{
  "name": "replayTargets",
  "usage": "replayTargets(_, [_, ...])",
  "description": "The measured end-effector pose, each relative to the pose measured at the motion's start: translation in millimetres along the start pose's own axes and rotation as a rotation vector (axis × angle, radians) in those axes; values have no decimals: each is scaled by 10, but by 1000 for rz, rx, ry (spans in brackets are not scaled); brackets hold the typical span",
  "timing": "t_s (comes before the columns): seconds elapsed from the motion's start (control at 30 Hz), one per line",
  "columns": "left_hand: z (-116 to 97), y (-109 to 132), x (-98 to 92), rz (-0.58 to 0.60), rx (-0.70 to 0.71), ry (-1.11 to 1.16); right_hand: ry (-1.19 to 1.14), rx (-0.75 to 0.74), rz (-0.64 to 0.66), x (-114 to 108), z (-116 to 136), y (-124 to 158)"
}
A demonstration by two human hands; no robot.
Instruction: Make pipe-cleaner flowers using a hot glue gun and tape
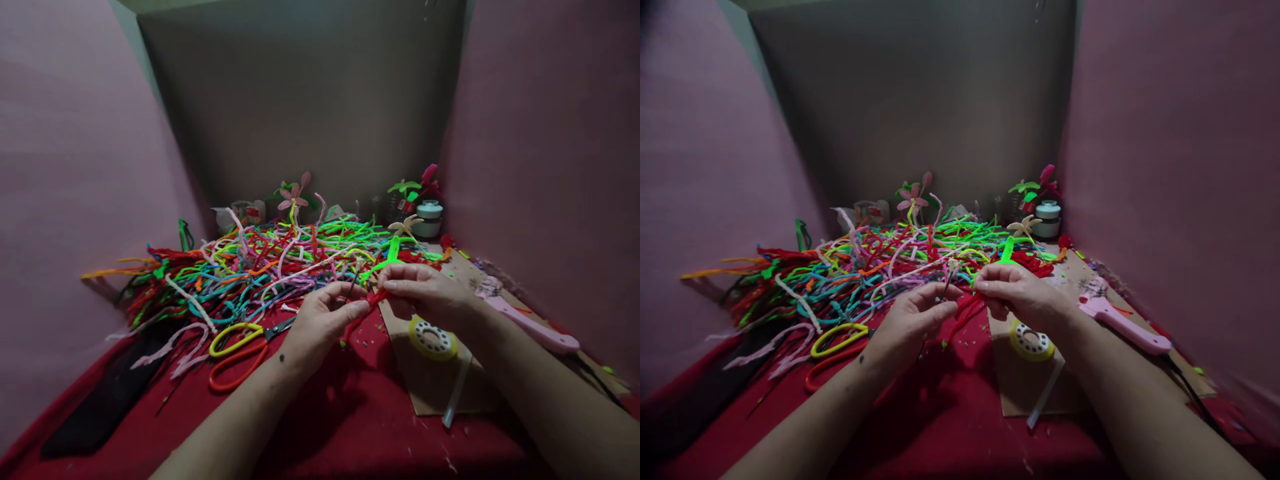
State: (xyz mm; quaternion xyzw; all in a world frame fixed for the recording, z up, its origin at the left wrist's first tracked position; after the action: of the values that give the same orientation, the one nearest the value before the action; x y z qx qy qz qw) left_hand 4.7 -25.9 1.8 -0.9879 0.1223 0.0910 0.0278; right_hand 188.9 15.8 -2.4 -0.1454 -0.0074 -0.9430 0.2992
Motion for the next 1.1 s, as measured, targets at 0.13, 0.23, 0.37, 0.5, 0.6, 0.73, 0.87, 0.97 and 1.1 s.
replayTargets(0.13, [53, 22, 19, 184, -111, 153, -41, 13, 63, 73, -80, -8])
replayTargets(0.23, [98, 30, 39, 279, -175, 196, -96, 15, 75, 56, -120, -20])
replayTargets(0.37, [93, 32, 51, 277, -186, 243, -102, -3, 78, 43, -149, -36])
replayTargets(0.5, [68, 22, 52, 180, -167, 223, 28, -52, 32, 75, -142, -38])
replayTargets(0.6, [67, 21, 51, 135, -158, 192, 57, -82, -12, 108, -139, -41])
replayTargets(0.73, [78, 25, 44, 158, -119, 184, -82, -54, -74, 116, -174, -54])
replayTargets(0.87, [102, 15, 32, 197, -123, 188, -223, 19, -92, 120, -235, -36])
replayTargets(0.97, [122, -3, 23, 182, -130, 216, -268, 21, -87, 158, -255, -27])
replayTargets(1.1, [146, -47, 4, 163, -119, 257, -150, -57, -126, 183, -158, -60])
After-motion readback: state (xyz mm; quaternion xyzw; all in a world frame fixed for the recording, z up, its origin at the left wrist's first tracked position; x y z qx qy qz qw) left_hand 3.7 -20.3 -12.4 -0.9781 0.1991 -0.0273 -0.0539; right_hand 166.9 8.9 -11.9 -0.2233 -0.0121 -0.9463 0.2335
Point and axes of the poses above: each hand's wrist, its own y-axis away from the middle knuckle, its own x-axis out of the palm, z = x × y, the point moved 1 cm from there along -y, towards the middle knuckle, and after that the axes turned 7 degrees about -y, right-handed, at the moved point
